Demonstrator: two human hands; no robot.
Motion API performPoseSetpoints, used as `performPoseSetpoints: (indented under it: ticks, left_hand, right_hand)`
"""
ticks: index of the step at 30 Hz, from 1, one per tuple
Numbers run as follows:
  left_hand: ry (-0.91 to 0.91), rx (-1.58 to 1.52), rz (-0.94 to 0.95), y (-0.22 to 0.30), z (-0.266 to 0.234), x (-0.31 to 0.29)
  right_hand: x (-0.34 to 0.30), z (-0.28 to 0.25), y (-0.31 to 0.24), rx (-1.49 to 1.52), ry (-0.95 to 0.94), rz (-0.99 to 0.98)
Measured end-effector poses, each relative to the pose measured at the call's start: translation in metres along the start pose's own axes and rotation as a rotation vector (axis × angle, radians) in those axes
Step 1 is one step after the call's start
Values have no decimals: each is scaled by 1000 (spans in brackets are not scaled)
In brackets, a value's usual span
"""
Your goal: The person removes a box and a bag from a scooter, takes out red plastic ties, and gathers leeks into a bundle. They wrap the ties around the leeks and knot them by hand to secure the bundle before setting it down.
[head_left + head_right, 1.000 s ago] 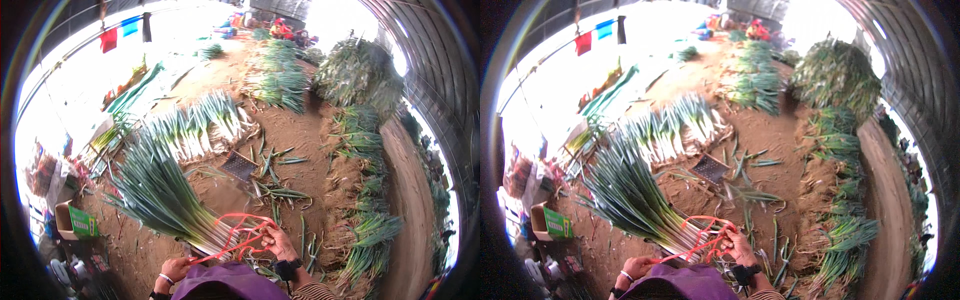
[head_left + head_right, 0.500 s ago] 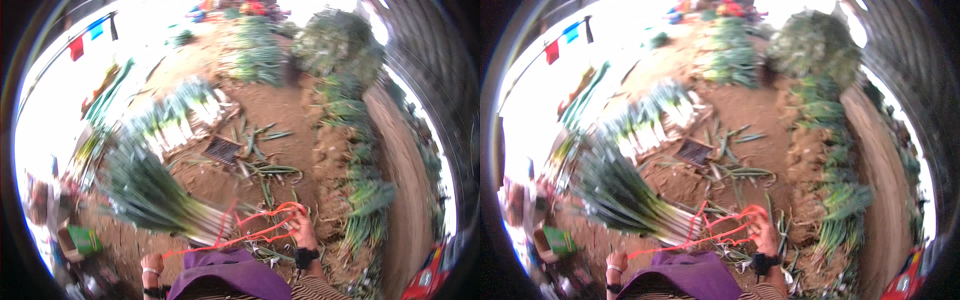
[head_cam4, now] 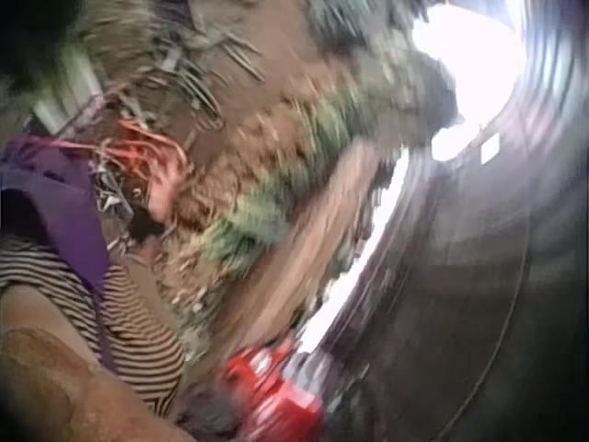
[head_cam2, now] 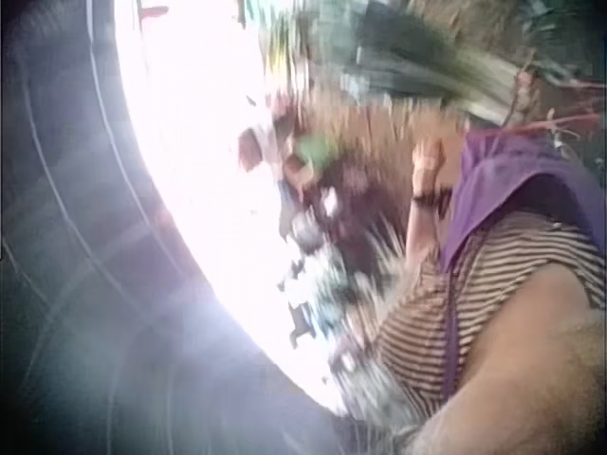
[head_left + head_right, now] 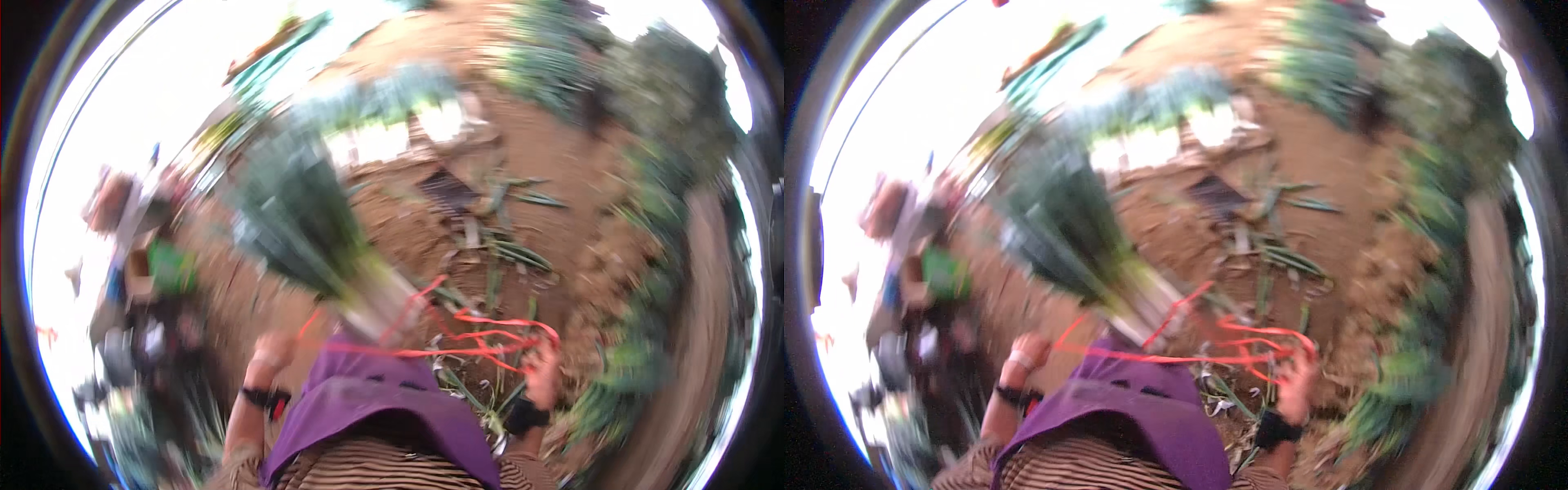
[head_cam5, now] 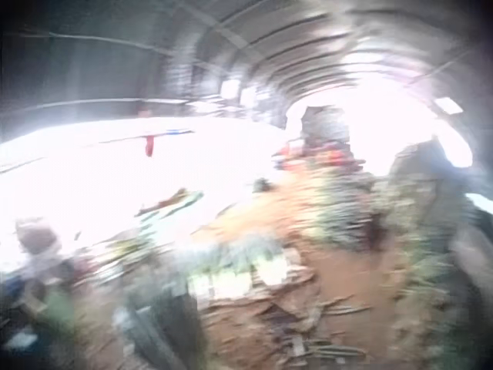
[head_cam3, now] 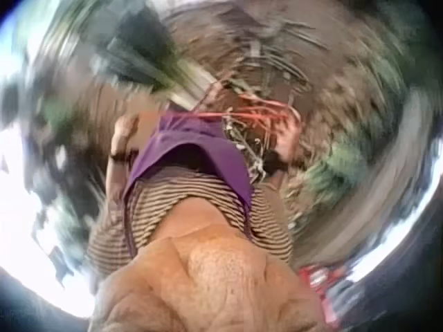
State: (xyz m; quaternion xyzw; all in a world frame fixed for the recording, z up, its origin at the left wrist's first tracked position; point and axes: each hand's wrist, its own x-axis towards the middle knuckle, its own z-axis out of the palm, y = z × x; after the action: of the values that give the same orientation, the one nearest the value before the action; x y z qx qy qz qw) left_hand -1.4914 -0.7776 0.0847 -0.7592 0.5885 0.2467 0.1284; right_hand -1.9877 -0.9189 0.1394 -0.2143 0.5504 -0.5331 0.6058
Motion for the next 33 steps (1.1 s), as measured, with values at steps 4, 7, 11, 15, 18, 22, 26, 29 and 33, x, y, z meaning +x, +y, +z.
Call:
performPoseSetpoints:
  ticks: [4, 7, 11, 15, 18, 22, 26, 29, 33]
  left_hand:
    - [-64, -75, -231, 4, -20, -14]
    - [-96, -118, -342, -13, -16, -30]
    - [-107, -139, -420, -40, -18, -30]
    - [37, -214, -446, -72, -23, -12]
    - [199, -301, -476, -110, -33, 2]
    - [529, -376, -432, -152, -51, 28]
    - [820, -604, -486, -195, -96, 61]
    - [981, -440, -662, -246, -124, 92]
    - [670, -406, -727, -281, -135, 122]
  right_hand:
    - [40, -49, 12, 40, -10, 81]
    - [65, -6, 10, -73, -135, 124]
    - [72, 93, 6, -488, -184, -11]
    - [99, 169, 7, -713, -305, -114]
    - [110, 250, 3, -971, -389, -227]
    - [152, 328, 0, -865, -447, -360]
    - [189, 418, -9, -914, -600, -561]
    - [183, 504, -11, -980, -685, -703]
    - [201, 555, -13, -1096, -662, -909]
